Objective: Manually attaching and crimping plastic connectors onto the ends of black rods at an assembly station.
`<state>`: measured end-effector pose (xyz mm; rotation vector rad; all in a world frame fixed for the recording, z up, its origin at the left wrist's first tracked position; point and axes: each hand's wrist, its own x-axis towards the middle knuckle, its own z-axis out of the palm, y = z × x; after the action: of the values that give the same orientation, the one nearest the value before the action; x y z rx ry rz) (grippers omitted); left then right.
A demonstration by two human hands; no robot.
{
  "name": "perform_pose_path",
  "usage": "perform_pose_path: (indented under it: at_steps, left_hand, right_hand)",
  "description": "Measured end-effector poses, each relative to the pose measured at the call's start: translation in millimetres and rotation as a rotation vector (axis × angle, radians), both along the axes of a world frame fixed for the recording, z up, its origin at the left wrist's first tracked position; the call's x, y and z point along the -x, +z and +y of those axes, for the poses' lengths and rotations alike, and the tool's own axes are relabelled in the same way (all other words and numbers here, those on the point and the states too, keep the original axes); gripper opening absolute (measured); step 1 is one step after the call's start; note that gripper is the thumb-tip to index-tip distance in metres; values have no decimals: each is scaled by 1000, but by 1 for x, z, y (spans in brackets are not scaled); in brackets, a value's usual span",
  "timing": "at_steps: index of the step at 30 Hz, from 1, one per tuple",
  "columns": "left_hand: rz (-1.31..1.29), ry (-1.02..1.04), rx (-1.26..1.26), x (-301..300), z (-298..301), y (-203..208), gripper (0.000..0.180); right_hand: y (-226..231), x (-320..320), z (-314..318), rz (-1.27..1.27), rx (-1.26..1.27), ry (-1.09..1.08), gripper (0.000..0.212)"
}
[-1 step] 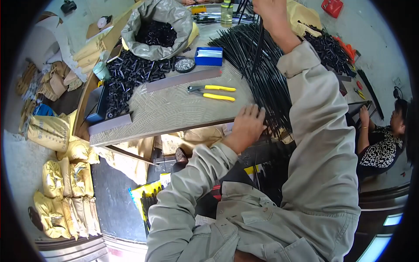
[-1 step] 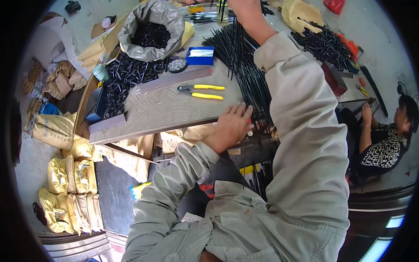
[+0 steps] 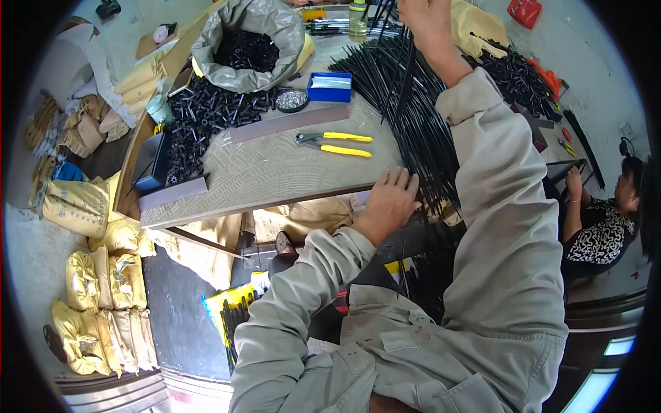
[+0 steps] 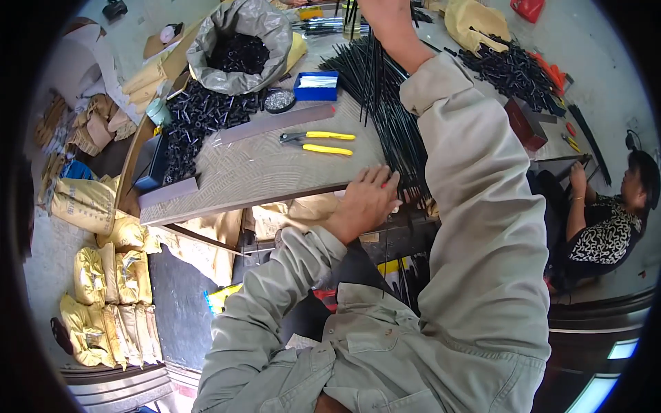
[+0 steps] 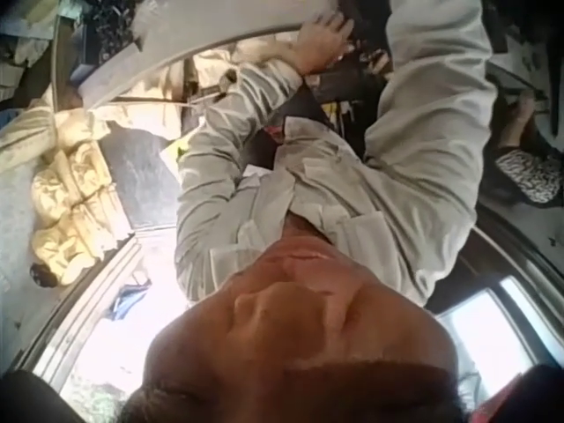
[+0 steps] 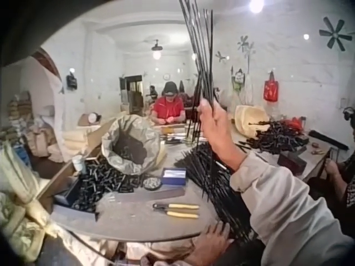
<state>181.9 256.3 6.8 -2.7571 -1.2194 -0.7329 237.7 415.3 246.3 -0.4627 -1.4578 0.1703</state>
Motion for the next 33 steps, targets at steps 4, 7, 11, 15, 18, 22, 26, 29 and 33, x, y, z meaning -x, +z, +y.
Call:
perform_pose_path:
  at_steps: [4, 7, 11, 15, 18, 22, 26, 29, 33]
  left_hand:
    - [-38, 16, -123, 3, 17, -13, 52]
    - [-26, 103, -103, 1, 46, -18, 52]
    - [-49, 187, -78, 0, 89, -19, 53]
    - [-57, 259, -127, 1, 129, -19, 51]
    - [-83, 316, -196, -7, 156, -16, 51]
    - [-168, 399, -221, -3, 157, -18, 49]
    - [-309, 130, 64, -9, 69, 31, 31]
    - [-463, -206, 216, 31, -10, 8, 17]
    - [-449, -138, 323, 75, -81, 14, 17]
  right_hand:
    - [2, 5, -17, -57, -85, -31, 30]
    - [19, -2, -35, -33, 131, 128, 30]
    - [27, -24, -42, -11, 150, 211, 28]
    - [20, -40, -39, 106, 278, 606, 27]
    - [13, -36, -24, 78, 177, 188, 28]
    - [10, -14, -6, 224, 107, 283, 30]
    - [14, -3, -2, 198, -27, 210, 31]
    - [-2, 43, -7, 219, 34, 313, 30]
    - [-30, 98, -33, 163, -12, 310, 27]
